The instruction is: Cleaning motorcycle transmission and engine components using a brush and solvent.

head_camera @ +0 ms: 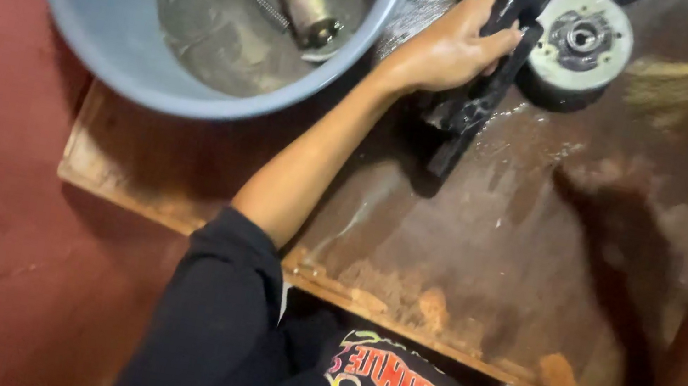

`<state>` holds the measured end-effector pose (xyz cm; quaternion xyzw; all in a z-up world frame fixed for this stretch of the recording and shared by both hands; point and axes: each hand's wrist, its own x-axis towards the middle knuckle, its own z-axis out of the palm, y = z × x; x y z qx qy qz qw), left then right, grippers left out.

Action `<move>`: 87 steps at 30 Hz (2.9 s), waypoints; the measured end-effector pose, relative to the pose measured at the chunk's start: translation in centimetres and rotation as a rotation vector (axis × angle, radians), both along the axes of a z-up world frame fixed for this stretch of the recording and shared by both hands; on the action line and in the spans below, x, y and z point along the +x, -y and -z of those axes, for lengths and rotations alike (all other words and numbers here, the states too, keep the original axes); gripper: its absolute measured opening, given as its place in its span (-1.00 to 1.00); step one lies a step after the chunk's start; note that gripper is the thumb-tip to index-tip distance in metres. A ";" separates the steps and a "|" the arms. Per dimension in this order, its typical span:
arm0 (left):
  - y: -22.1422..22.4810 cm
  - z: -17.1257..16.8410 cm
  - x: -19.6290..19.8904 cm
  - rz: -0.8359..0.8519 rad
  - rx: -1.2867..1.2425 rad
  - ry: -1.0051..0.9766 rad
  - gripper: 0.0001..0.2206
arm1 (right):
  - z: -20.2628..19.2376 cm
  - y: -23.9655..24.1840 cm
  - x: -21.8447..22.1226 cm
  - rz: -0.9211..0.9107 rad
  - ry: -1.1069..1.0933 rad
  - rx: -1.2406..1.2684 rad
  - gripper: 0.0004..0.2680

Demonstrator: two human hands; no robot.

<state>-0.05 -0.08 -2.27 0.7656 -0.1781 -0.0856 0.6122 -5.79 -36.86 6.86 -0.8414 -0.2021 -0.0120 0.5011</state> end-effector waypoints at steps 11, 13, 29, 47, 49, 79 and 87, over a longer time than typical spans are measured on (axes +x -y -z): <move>0.2 0.9 -0.2 -0.084 -0.076 0.007 -0.72 | 6.9 -13.5 0.0 -0.163 -0.405 0.189 -0.83; 0.0 0.7 -0.1 -0.080 -0.039 0.001 -0.73 | 6.9 -13.7 0.4 -0.150 -0.397 0.197 -0.82; 0.6 0.2 0.6 0.102 -0.149 -0.053 -0.79 | 7.3 -9.3 4.0 0.104 -0.225 0.713 -0.90; 1.0 0.2 2.1 0.186 -0.035 -0.100 -0.76 | 8.8 -9.8 4.4 -0.044 0.423 -0.045 -0.86; 1.1 1.0 2.2 0.188 -0.079 -0.130 -0.73 | 8.2 -10.1 3.9 -0.014 0.519 -0.114 -0.88; 2.2 -3.6 -3.8 0.043 0.114 0.030 -0.60 | 4.2 9.5 3.6 0.569 0.604 -0.826 -0.88; 2.2 -1.3 -3.0 -0.116 0.555 0.601 -0.57 | 4.8 9.7 4.6 0.449 0.397 -0.431 -0.90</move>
